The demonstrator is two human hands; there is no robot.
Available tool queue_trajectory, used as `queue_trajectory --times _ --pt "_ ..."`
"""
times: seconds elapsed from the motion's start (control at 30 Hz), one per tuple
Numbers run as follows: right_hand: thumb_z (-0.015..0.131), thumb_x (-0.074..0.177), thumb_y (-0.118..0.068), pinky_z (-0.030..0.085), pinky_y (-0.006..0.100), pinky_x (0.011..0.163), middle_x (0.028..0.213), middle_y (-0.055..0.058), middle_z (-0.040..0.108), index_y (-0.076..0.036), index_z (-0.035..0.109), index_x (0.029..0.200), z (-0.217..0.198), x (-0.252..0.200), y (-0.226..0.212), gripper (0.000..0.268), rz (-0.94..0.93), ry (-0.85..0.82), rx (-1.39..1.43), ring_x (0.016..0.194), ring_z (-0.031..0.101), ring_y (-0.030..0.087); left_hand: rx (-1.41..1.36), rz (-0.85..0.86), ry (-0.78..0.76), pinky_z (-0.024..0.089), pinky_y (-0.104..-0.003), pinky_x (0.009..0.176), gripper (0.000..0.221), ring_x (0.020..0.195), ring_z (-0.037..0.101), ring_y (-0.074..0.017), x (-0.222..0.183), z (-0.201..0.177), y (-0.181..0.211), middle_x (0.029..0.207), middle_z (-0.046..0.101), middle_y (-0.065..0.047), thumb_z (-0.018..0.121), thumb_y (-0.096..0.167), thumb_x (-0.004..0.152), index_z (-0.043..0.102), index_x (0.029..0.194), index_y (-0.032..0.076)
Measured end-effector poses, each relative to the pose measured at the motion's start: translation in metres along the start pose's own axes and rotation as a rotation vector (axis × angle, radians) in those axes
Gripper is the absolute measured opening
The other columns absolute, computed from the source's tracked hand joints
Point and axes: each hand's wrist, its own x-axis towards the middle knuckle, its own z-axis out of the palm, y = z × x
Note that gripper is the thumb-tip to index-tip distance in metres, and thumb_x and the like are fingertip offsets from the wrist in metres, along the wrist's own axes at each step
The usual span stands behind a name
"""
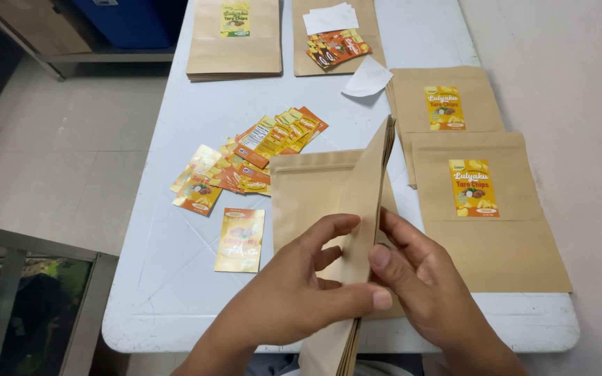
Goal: Peeling adhesive labels and applying them to brown paper packaging bags on a work table.
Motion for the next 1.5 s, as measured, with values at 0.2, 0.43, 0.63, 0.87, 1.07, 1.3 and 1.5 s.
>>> queue_trajectory --times 0.2,0.43,0.63,0.87,1.07,1.3,1.5 --pt "0.058 0.097 -0.024 0.054 0.028 0.074 0.097 0.009 0.073 0.005 0.062 0.141 -0.016 0.0 0.026 0.053 -0.035 -0.034 0.131 0.085 0.065 0.014 -0.029 -0.005 -0.001 0.057 -0.035 0.093 0.101 0.144 0.054 -0.0238 0.006 -0.014 -0.014 0.157 0.053 0.003 0.081 0.047 0.059 0.045 0.151 0.029" --pt "0.054 0.09 0.001 0.049 0.035 0.085 0.113 0.02 0.075 0.0 0.066 0.145 -0.038 0.001 0.005 0.056 0.224 0.46 0.02 0.098 0.066 0.025 -0.298 0.141 0.04 0.054 -0.029 0.079 0.058 0.106 0.063 -0.0123 0.006 -0.062 -0.039 0.133 0.066 0.0 0.074 0.007 0.081 0.063 0.138 0.008" --pt "0.05 0.093 0.001 0.046 0.026 0.089 0.117 0.011 0.077 -0.014 0.055 0.155 -0.032 -0.006 -0.007 0.064 0.01 0.363 -0.218 0.101 0.064 0.014 -0.347 0.204 -0.099 0.056 -0.032 0.089 0.06 0.114 0.065 -0.0156 0.009 -0.065 -0.044 0.132 0.068 -0.004 0.078 0.017 0.079 0.063 0.136 0.005" --pt "0.062 0.088 -0.038 0.047 0.028 0.107 0.131 0.002 0.079 -0.012 0.075 0.128 -0.038 -0.01 -0.006 0.049 -0.1 0.185 -0.649 0.126 0.069 0.012 -0.273 0.025 -0.021 0.059 -0.03 0.097 0.073 0.129 0.065 -0.0215 0.007 -0.03 -0.022 0.145 0.061 0.002 0.082 0.024 0.068 0.062 0.137 0.013" --pt "0.07 0.072 -0.045 0.053 0.029 0.106 0.144 0.003 0.071 -0.007 0.055 0.147 -0.04 -0.013 -0.006 0.086 0.046 0.166 -0.461 0.129 0.067 0.012 -0.303 0.023 -0.04 0.059 -0.032 0.095 0.074 0.125 0.064 -0.0214 0.008 -0.035 -0.023 0.142 0.061 0.0 0.082 0.023 0.068 0.062 0.138 0.011" --pt "0.071 0.078 -0.021 0.056 0.031 0.103 0.143 0.002 0.072 -0.007 0.056 0.148 -0.031 -0.016 -0.015 0.073 0.085 0.156 -0.327 0.126 0.068 0.012 -0.267 0.066 -0.041 0.057 -0.034 0.103 0.084 0.132 0.063 -0.0236 0.01 -0.037 -0.027 0.143 0.061 -0.001 0.086 0.03 0.06 0.06 0.138 0.012" --pt "0.063 0.084 -0.013 0.059 0.032 0.098 0.138 0.004 0.077 -0.006 0.064 0.144 -0.026 -0.019 -0.023 0.061 0.147 0.2 -0.267 0.119 0.071 0.014 -0.288 -0.04 -0.022 0.059 -0.03 0.094 0.07 0.129 0.063 -0.0193 0.004 -0.028 -0.011 0.142 0.063 0.003 0.08 0.025 0.068 0.064 0.134 0.013"
